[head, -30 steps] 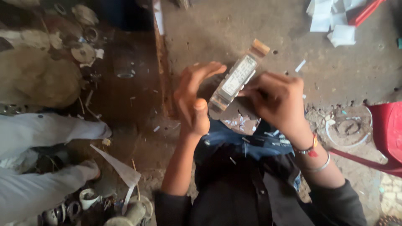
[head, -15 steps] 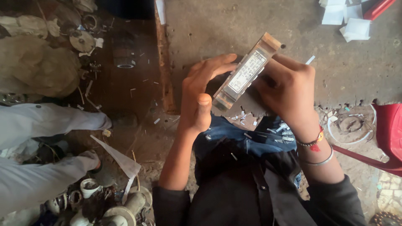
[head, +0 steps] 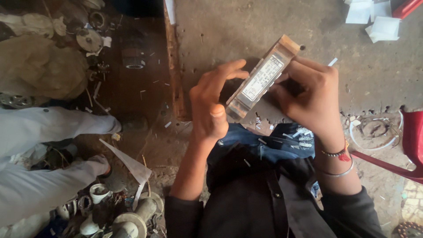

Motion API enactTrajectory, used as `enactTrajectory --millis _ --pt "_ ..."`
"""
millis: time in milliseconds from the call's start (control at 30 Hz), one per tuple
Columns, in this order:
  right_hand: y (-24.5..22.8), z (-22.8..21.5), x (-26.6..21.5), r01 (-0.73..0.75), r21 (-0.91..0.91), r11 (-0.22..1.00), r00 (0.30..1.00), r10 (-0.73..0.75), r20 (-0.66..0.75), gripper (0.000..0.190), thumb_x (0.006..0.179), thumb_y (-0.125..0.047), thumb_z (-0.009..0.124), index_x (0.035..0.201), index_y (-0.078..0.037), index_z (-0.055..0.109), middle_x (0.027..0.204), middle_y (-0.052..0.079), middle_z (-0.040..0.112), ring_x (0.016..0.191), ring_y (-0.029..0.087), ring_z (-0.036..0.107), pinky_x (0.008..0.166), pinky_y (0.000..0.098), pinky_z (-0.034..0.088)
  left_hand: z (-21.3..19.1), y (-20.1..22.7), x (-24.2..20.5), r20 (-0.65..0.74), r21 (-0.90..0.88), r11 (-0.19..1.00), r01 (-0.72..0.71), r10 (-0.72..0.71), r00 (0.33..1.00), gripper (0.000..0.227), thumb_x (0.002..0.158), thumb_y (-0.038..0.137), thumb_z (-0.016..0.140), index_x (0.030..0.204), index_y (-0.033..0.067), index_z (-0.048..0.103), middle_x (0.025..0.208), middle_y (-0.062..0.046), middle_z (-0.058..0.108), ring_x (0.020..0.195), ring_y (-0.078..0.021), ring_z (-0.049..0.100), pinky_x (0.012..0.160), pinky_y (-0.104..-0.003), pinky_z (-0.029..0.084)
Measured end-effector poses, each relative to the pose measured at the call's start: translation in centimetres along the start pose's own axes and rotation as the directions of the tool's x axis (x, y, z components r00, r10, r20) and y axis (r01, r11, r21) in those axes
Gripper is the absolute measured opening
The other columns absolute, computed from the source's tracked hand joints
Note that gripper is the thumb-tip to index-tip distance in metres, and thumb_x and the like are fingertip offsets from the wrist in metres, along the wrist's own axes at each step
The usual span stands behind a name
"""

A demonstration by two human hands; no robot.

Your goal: The person inserts white insulation paper strips into the slots of an electric motor stator and uses scissors to trim the paper.

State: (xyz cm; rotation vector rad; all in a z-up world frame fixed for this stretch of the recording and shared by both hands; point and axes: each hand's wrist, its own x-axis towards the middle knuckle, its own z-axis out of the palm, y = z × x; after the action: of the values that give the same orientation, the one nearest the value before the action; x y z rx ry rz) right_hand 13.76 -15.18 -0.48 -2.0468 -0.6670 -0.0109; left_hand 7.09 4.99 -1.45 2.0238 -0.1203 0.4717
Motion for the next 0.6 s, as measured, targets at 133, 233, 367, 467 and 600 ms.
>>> enactTrajectory --millis 133,233,367,467,600 --pt "0.1 0.0 0.0 0.138 -0.092 0.986 0.990 -0.136 0.020 0.019 0.077 0.004 0.077 0.093 -0.003 0.069 0.083 0.008 0.065 0.069 0.017 0.065 0.062 0.0272 0.048 -0.2 -0.3 -0.1 0.026 -0.022 1.000 -0.020 0.020 0.999 0.107 0.099 0.084 0.004 0.135 0.0022 0.062 0.122 -0.015 0.075 0.117 -0.0322 0.073 0.108 -0.041 0.052" --pt "-0.2 -0.1 0.1 0.016 -0.042 0.999 0.999 -0.015 0.047 0.021 0.075 0.004 0.074 0.096 -0.003 0.073 0.081 0.007 0.062 0.064 0.017 0.063 0.058 0.0300 0.046 -0.3 -0.2 -0.1 0.030 0.000 1.000 -0.025 0.025 0.999 0.107 0.099 0.084 0.004 0.136 0.0021 0.062 0.117 -0.013 0.077 0.120 -0.0323 0.073 0.109 -0.040 0.051" --pt "-1.3 -0.4 0.4 0.081 -0.074 0.994 0.996 -0.077 0.045 0.018 0.079 0.001 0.076 0.095 -0.004 0.069 0.086 0.008 0.065 0.071 0.019 0.066 0.064 0.0310 0.049 -0.3 -0.1 -0.1 0.027 0.000 1.000 -0.024 0.024 0.999 0.107 0.099 0.084 0.005 0.136 0.0012 0.061 0.122 -0.014 0.076 0.122 -0.0335 0.071 0.109 -0.040 0.052" --pt "-2.1 0.2 0.6 0.144 -0.172 0.975 0.989 -0.145 0.007 0.030 0.074 0.005 0.073 0.104 -0.002 0.075 0.086 0.010 0.065 0.068 0.025 0.065 0.062 0.0345 0.051 -0.3 -0.4 -0.2 0.026 0.006 1.000 -0.029 0.029 0.999 0.109 0.098 0.085 0.004 0.136 0.0012 0.062 0.120 -0.012 0.077 0.121 -0.0320 0.073 0.110 -0.040 0.051" --pt "-2.0 0.9 -0.1 0.224 -0.364 0.904 0.968 -0.250 -0.027 0.024 0.077 0.005 0.077 0.098 -0.004 0.072 0.088 0.011 0.065 0.079 0.033 0.063 0.070 0.0409 0.051 0.4 -1.0 -1.1 -0.082 -0.012 0.997 -0.073 0.071 0.994 0.094 0.105 0.078 0.013 0.137 0.0031 0.061 0.116 -0.014 0.076 0.115 -0.0313 0.073 0.107 -0.038 0.052"
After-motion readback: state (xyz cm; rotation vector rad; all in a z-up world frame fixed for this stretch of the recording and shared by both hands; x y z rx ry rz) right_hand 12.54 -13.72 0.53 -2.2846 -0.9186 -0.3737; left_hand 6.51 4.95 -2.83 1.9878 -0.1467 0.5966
